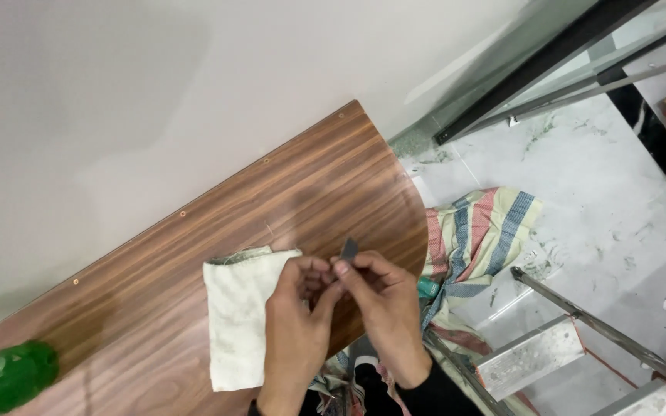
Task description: Cleaning and prepping a wooden shelf by wiping it with a cloth and scraping off debris with a small blade.
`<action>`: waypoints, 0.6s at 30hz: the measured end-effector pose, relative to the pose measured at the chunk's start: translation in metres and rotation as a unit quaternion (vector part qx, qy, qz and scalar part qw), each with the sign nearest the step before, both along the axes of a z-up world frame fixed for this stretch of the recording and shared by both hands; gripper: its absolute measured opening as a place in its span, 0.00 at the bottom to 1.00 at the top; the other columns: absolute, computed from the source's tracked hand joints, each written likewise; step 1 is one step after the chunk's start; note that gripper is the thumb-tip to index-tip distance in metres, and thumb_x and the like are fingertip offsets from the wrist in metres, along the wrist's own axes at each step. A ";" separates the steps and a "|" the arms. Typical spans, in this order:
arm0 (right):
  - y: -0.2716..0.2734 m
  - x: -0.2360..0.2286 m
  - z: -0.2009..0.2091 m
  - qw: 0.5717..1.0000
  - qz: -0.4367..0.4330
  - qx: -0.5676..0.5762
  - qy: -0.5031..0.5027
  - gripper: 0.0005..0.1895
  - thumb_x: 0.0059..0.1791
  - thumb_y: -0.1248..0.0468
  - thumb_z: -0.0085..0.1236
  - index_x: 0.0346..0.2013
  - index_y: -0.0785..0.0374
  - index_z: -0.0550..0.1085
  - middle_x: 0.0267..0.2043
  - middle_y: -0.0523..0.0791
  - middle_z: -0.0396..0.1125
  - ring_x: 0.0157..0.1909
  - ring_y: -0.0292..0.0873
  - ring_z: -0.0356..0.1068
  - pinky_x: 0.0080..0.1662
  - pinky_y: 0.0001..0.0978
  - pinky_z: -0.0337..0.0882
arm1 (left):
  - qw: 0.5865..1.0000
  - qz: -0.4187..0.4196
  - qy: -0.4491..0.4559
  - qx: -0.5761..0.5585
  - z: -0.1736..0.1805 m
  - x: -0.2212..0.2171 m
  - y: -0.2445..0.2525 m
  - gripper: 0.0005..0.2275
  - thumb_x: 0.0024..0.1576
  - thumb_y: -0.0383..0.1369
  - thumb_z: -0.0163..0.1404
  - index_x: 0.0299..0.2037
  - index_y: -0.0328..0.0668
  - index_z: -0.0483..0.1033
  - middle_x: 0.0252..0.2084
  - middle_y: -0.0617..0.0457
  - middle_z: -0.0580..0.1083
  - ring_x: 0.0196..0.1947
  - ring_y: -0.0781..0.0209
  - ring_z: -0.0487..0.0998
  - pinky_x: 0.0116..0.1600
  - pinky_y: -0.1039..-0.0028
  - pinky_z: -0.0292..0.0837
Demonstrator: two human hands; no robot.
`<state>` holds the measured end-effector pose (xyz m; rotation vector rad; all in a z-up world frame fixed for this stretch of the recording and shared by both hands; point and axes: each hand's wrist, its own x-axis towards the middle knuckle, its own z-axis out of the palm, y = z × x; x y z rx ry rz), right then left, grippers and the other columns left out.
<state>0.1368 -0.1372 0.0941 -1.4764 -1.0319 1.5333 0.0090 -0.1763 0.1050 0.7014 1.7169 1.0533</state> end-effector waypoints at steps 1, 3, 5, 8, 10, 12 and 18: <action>0.009 0.010 0.001 1.000 -0.003 -0.001 0.000 0.05 0.55 0.67 0.75 0.44 0.62 0.93 0.44 0.43 0.87 0.48 0.40 0.84 0.56 0.33 0.83 | 1.000 -0.003 0.000 -0.001 -0.007 0.012 0.008 0.09 0.63 0.27 0.67 0.51 0.43 0.83 0.45 0.51 0.87 0.45 0.62 0.88 0.55 0.73 0.88; 0.026 0.029 0.001 0.993 -0.071 -0.019 -0.089 0.07 0.54 0.64 0.78 0.45 0.62 0.95 0.35 0.43 0.84 0.38 0.37 0.78 0.46 0.28 0.79 | 0.962 -0.141 0.225 0.063 -0.020 0.032 0.023 0.20 0.59 0.32 0.71 0.60 0.48 0.79 0.59 0.53 0.79 0.48 0.58 0.84 0.54 0.64 0.88; 0.039 0.040 -0.011 0.989 -0.085 -0.012 -0.118 0.07 0.54 0.65 0.77 0.44 0.63 0.94 0.36 0.43 0.86 0.38 0.35 0.80 0.45 0.26 0.81 | 0.925 -0.154 0.309 0.159 -0.023 0.051 0.035 0.16 0.61 0.27 0.68 0.58 0.45 0.80 0.54 0.50 0.82 0.49 0.53 0.85 0.58 0.60 0.84; 0.053 0.053 -0.016 0.984 -0.090 0.007 -0.150 0.06 0.55 0.64 0.76 0.41 0.63 0.93 0.36 0.42 0.85 0.38 0.33 0.80 0.44 0.25 0.81 | 0.887 -0.164 0.371 0.219 -0.030 0.073 0.053 0.12 0.67 0.23 0.59 0.59 0.42 0.79 0.53 0.47 0.84 0.50 0.45 0.87 0.55 0.55 0.83; 0.061 0.058 -0.015 0.984 -0.083 0.019 -0.154 0.06 0.56 0.63 0.76 0.38 0.63 0.92 0.36 0.41 0.84 0.39 0.33 0.79 0.44 0.25 0.80 | 0.902 -0.164 0.355 0.183 -0.030 0.082 0.065 0.12 0.72 0.25 0.54 0.64 0.43 0.76 0.56 0.46 0.84 0.50 0.42 0.89 0.49 0.54 0.85; 0.068 0.061 -0.012 0.978 -0.055 0.068 -0.190 0.06 0.56 0.62 0.76 0.36 0.60 0.93 0.36 0.40 0.82 0.39 0.33 0.77 0.44 0.25 0.77 | 0.930 -0.167 0.303 0.122 -0.025 0.086 0.077 0.15 0.71 0.27 0.53 0.67 0.43 0.74 0.64 0.45 0.81 0.62 0.42 0.87 0.45 0.51 0.91; 0.086 0.074 -0.015 0.928 -0.007 0.201 -0.315 0.03 0.53 0.66 0.76 0.38 0.59 0.93 0.30 0.52 0.78 0.32 0.53 0.81 0.33 0.41 0.77 | 0.917 -0.162 0.329 0.156 -0.031 0.087 0.091 0.20 0.63 0.17 0.56 0.66 0.39 0.83 0.54 0.39 0.81 0.55 0.27 0.87 0.55 0.43 0.88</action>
